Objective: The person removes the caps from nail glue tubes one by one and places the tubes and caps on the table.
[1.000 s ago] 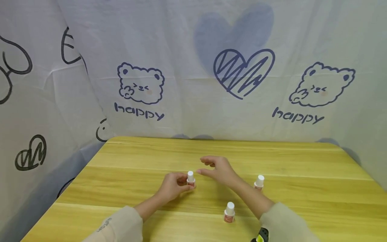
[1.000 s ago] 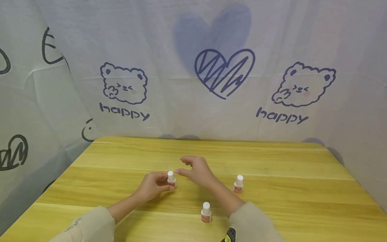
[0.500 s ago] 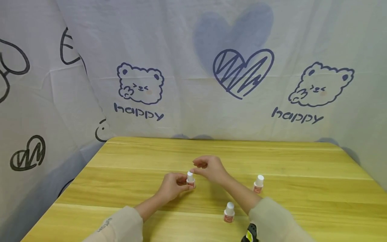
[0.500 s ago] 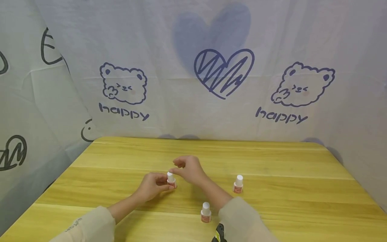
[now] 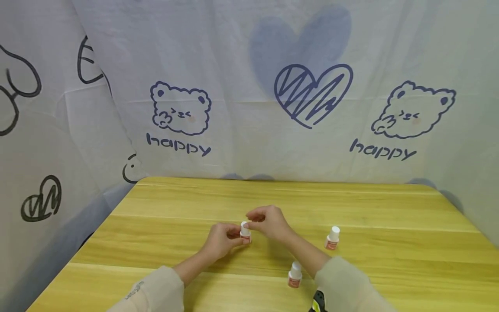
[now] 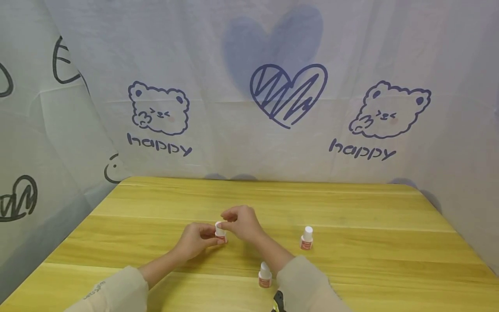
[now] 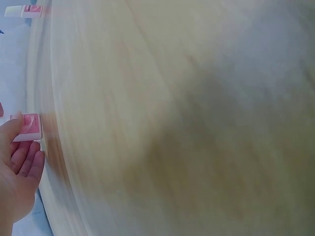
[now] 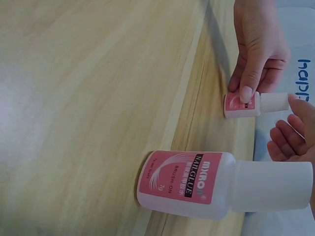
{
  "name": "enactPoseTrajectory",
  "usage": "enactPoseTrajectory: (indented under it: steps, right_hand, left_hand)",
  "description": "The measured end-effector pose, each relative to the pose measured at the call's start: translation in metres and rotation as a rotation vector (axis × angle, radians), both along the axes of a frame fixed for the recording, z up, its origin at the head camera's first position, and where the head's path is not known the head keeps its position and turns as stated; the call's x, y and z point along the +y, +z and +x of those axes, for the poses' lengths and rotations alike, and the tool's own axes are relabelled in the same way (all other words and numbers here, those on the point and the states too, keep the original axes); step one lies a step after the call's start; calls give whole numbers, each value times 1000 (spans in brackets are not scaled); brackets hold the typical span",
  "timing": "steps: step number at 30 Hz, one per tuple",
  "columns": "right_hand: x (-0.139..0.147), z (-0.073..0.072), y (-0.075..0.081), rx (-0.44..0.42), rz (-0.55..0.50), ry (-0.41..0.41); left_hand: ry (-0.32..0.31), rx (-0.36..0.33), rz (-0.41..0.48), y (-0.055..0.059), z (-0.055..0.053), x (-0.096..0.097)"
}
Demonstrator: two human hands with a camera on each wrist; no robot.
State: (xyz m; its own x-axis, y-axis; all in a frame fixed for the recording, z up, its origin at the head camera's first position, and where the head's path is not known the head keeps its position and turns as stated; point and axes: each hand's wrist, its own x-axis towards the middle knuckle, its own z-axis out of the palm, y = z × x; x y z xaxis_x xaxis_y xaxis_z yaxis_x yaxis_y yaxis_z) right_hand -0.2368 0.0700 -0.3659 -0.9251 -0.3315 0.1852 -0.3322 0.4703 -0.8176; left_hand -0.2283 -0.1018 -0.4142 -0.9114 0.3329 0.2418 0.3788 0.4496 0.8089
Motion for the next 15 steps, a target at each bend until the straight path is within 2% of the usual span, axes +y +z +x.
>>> enactPoseTrajectory:
  steps: [9, 15]
  right_hand:
    - [-2, -2, -4, 35, -18, 89]
    - [-6, -1, -6, 27, -30, 74]
  left_hand:
    - [18, -3, 16, 0, -1, 1]
    - [19, 4, 10, 1, -1, 1]
